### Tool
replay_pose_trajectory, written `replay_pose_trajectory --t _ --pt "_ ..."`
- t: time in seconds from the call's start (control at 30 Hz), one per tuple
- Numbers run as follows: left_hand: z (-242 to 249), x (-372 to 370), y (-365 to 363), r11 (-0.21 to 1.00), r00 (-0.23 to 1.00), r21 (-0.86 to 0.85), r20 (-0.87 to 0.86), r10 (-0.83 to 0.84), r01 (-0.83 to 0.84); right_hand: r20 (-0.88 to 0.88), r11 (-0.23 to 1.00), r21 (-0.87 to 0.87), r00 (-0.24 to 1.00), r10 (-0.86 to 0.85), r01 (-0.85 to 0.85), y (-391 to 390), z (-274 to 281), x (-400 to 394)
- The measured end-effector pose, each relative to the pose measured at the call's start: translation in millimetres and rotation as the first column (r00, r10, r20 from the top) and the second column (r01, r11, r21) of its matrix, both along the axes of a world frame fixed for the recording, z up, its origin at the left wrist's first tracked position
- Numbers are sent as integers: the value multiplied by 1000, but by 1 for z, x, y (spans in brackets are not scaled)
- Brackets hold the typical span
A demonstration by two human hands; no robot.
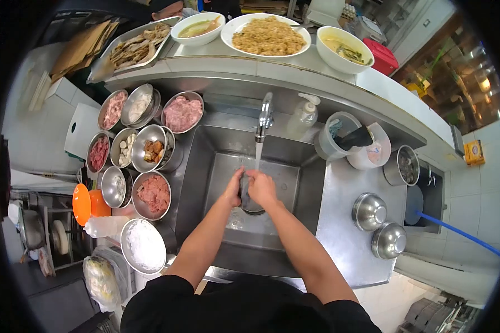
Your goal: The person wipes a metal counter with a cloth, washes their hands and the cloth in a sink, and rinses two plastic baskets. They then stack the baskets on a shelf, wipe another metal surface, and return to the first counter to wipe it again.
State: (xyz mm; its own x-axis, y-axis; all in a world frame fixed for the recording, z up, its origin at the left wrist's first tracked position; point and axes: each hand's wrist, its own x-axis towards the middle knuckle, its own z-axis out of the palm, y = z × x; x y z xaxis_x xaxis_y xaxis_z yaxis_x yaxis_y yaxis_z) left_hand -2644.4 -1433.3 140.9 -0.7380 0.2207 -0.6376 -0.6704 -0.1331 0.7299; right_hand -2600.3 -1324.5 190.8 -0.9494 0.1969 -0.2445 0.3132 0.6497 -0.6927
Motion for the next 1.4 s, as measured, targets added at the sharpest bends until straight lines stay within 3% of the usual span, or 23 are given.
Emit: replay_pose_trajectory --t 0.07,0.13,0.2,0.27,0.33,0.37,0.43,0.6,0.7,0.73,0.83,0.87,0.9,0.93,0.97,1.03,1.13,1.2,1.27,1.3,1.33,1.37,1.4 --pt "27 -9 -20 872 919 489 330 -215 28 -148 996 -76 987 -64 53 -11 -4 -14" --pt "4 -30 -15 896 944 443 310 -109 -42 -83 960 -255 986 -144 118 -15 0 -25" --pt "7 -57 2 963 962 36 60 265 -267 248 462 -718 812 -529 521 -9 3 -34" --pt "32 -82 7 958 916 -183 -377 139 -221 202 326 -841 811 -549 431 -11 16 -34" --pt "57 -104 19 786 767 -497 -640 -46 -368 419 -65 -890 752 -508 451 -8 30 -35" --pt "55 -121 26 794 765 -487 -642 -43 -364 431 -87 -889 758 -491 449 -7 39 -36" --pt "34 -149 35 640 444 -425 -885 -144 -641 479 -168 -873 739 -474 458 0 41 -36" --pt "-28 -144 79 964 619 -166 -785 -2 -208 473 -291 -881 706 -528 373 0 62 -39" --pt "-45 -115 72 1000 717 5 -697 10 -9 410 -331 -907 728 -550 261 -2 77 -49" --pt "-44 -101 70 990 688 -134 -715 -129 47 408 -332 -907 734 -543 259 -2 76 -53" --pt "-38 -49 72 835 560 -522 -645 -520 174 77 479 -803 859 -506 354 15 47 -57" --pt "-36 -34 71 745 510 -635 -580 -635 205 78 482 -802 862 -501 352 29 25 -54" --pt "-33 -25 68 638 458 -735 -497 -737 230 -174 852 -418 893 -416 315 47 1 -49" --pt "-29 -21 62 638 466 -735 -492 -735 231 -342 962 100 917 -207 254 57 -12 -42" --pt "-22 -17 54 798 644 -541 -517 -564 265 -333 964 97 921 -203 248 60 -14 -33" --pt "12 -18 34 913 883 -205 -250 -397 352 210 907 -367 968 -134 205 62 -14 -23" --pt "9 -14 13 982 952 33 -253 -172 186 260 942 -324 965 5 82 59 -34 -10" --pt "8 -8 1 994 967 -9 -233 -105 106 278 970 -241 959 53 17 48 -18 -18" --pt "-8 -3 -6 992 917 -11 -384 109 -123 170 988 -97 981 -99 117 32 -6 -28" --pt "-4 2 -14 992 916 -10 -386 111 -124 171 980 -124 976 -136 159 26 2 -32" --pt "-1 7 -22 987 904 -125 -401 -147 105 168 980 -122 977 -135 156 16 8 -33" --pt "-3 10 -26 915 835 -239 -382 -397 325 194 903 -282 941 -277 324 6 11 -33" --pt "-9 10 -23 916 835 -238 -383 -395 324 245 771 -426 881 -404 472 0 13 -33"
